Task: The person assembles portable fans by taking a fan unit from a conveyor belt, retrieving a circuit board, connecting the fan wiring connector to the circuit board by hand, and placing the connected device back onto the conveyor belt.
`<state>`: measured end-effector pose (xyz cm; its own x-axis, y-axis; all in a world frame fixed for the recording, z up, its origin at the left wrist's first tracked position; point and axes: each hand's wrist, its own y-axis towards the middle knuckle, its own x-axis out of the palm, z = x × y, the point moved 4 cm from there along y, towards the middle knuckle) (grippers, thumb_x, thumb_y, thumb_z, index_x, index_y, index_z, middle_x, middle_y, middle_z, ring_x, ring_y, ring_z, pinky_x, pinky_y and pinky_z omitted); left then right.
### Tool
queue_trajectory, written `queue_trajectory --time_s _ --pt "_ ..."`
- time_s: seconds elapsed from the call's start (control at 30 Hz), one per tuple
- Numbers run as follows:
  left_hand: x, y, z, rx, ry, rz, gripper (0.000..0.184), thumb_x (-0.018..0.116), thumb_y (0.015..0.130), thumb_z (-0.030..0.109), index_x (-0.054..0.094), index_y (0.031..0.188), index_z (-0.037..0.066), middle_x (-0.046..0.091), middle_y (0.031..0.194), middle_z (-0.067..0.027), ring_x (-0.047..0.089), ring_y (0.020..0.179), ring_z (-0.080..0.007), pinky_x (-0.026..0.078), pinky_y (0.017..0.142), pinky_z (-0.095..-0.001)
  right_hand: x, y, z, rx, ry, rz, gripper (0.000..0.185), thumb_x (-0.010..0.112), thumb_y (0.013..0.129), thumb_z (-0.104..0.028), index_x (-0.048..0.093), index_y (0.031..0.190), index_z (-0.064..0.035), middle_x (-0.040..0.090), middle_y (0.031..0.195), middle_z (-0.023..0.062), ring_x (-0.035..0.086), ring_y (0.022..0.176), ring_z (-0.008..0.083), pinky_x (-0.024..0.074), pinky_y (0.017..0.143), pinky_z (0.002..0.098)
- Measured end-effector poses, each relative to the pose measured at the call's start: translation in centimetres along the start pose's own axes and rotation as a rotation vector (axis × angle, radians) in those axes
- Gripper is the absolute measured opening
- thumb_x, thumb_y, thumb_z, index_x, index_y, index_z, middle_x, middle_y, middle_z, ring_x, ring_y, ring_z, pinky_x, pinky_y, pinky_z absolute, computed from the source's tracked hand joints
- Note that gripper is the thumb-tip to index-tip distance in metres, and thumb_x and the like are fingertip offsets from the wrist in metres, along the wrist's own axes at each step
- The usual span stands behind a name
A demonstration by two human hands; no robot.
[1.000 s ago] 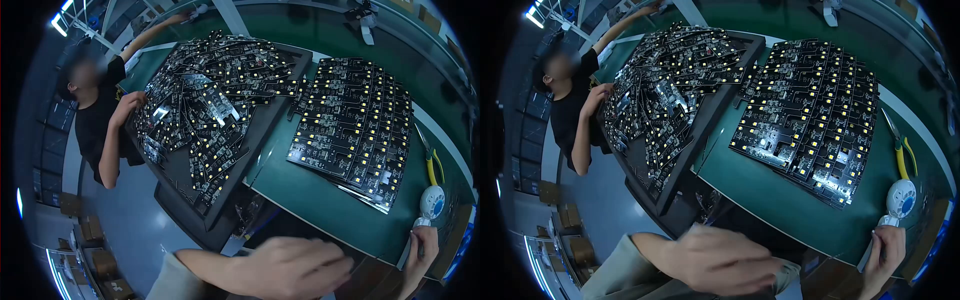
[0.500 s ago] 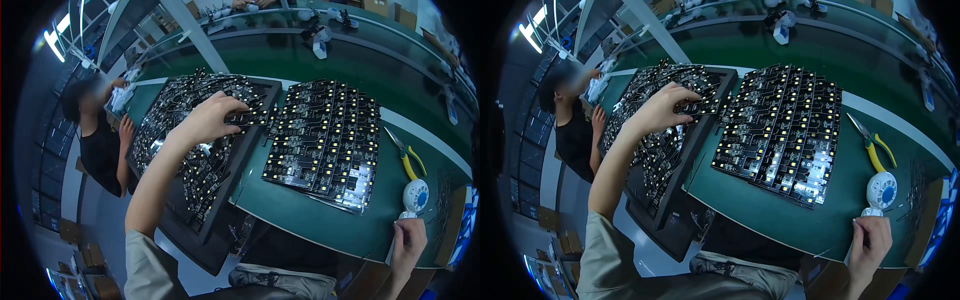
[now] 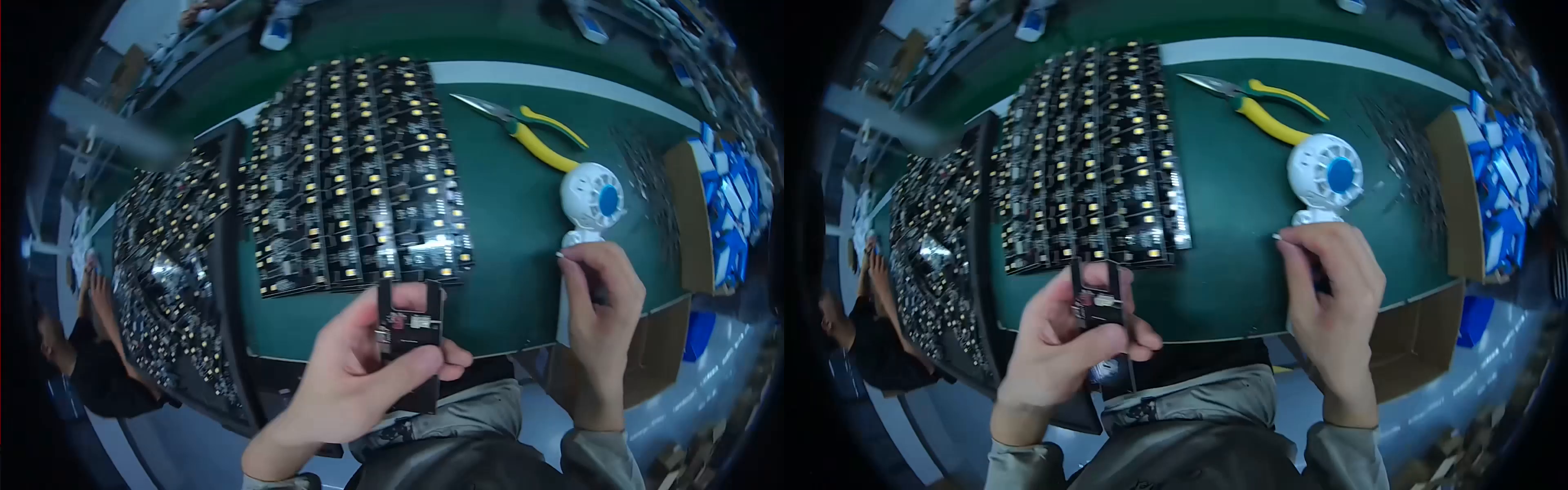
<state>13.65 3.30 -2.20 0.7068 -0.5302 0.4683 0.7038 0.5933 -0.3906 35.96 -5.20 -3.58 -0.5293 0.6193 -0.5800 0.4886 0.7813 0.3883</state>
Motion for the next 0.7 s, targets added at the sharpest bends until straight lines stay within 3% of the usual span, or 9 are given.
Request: queue_trajectory --time_s 0.1,0.17,0.23,0.27,0.33,0.43,0.53,0.6,0.7 --pt "4.0 3.1 -4.3 -0.016 0.117 0.017 0.042 0.062 0.093 -0.006 0.048 0.132 -0.005 0.066 0.103 -0.0136 0.070 0.096 -0.0192 0.058 0.088 -0.0324 -0.3 -0.5 0.4 -0.004 0.025 0.013 0.011 0.071 0.080 0.007 0.068 0.089 0.0011 0.067 0.085 0.0125 0.065 0.077 0.0264 0.0505 0.066 0.0325" --pt "5.1 4.4 -4.9 0.316 0.552 0.081 0.043 0.065 0.092 -0.006 0.048 0.132 -0.005 0.068 0.103 -0.0118 0.069 0.096 -0.0169 0.058 0.088 -0.0309 -0.6 -1.0 0.7 -0.004 -0.002 -0.001 0.010 0.070 0.082 0.008 0.067 0.090 0.0017 0.066 0.086 0.0102 0.062 0.074 0.0190 0.0480 0.064 0.0277" --pt "5.5 5.5 -5.0 0.498 0.565 0.142 0.038 0.068 0.089 -0.005 0.055 0.126 -0.006 0.070 0.097 -0.0089 0.068 0.093 -0.0140 0.057 0.084 -0.0279 -0.8 -1.3 0.7 -0.023 0.007 -0.017 0.010 0.069 0.084 0.008 0.067 0.092 0.0017 0.066 0.087 0.0079 0.060 0.071 0.0109 0.0458 0.062 0.0226" --pt "5.7 5.8 -4.7 0.524 0.650 0.150 0.033 0.069 0.089 -0.005 0.059 0.121 -0.006 0.070 0.095 -0.0083 0.068 0.090 -0.0130 0.056 0.080 -0.0266 -0.9 -1.2 0.7 -0.028 -0.001 -0.006 0.010 0.069 0.084 0.008 0.067 0.092 0.0017 0.066 0.087 0.0079 0.060 0.071 0.0109 0.0458 0.062 0.0226" --pt "6.1 6.2 -4.7 0.543 0.744 0.146 0.027 0.069 0.089 -0.004 0.063 0.115 -0.006 0.070 0.093 -0.0077 0.068 0.087 -0.0120 0.056 0.077 -0.0253 -1.0 -1.5 0.6 0.002 0.016 -0.007 0.013 0.073 0.078 0.006 0.068 0.089 0.0000 0.068 0.086 0.0116 0.065 0.076 0.0264 0.0511 0.065 0.0330" --pt "6.4 6.6 -5.0 0.657 0.714 0.236 0.020 0.070 0.088 -0.004 0.067 0.107 -0.005 0.069 0.089 -0.0085 0.067 0.079 -0.0110 0.053 0.068 -0.0243 -0.9 -1.6 0.6 -0.009 0.015 0.000 0.015 0.074 0.077 0.006 0.068 0.089 -0.0012 0.069 0.087 0.0105 0.065 0.075 0.0261 0.0507 0.064 0.0334" --pt "6.8 6.8 -5.0 0.667 0.820 0.226 0.022 0.071 0.087 -0.004 0.066 0.108 -0.004 0.068 0.089 -0.0101 0.066 0.073 -0.0127 0.051 0.063 -0.0253 -0.7 -1.6 0.6 -0.070 -0.010 -0.024 0.017 0.076 0.076 0.004 0.068 0.090 -0.0022 0.069 0.087 0.0093 0.064 0.073 0.0258 0.0500 0.063 0.0339" --pt "7.0 6.9 -5.0 0.693 0.838 0.221 0.025 0.070 0.086 -0.004 0.062 0.110 -0.005 0.065 0.091 -0.0161 0.068 0.072 -0.0282 0.055 0.061 -0.0343 -0.7 -1.6 0.4 -0.077 -0.040 -0.021 0.017 0.076 0.076 0.004 0.068 0.090 -0.0024 0.069 0.087 0.0088 0.064 0.072 0.0255 0.0498 0.062 0.0341" --pt "7.1 6.9 -5.1 0.755 0.858 0.222 0.025 0.068 0.087 -0.005 0.062 0.111 -0.005 0.064 0.093 -0.0162 0.068 0.072 -0.0289 0.056 0.061 -0.0350 -0.6 -1.6 0.1 -0.102 -0.089 -0.004 0.018 0.076 0.075 0.003 0.068 0.090 -0.0026 0.069 0.087 0.0084 0.063 0.072 0.0252 0.0499 0.061 0.0344"
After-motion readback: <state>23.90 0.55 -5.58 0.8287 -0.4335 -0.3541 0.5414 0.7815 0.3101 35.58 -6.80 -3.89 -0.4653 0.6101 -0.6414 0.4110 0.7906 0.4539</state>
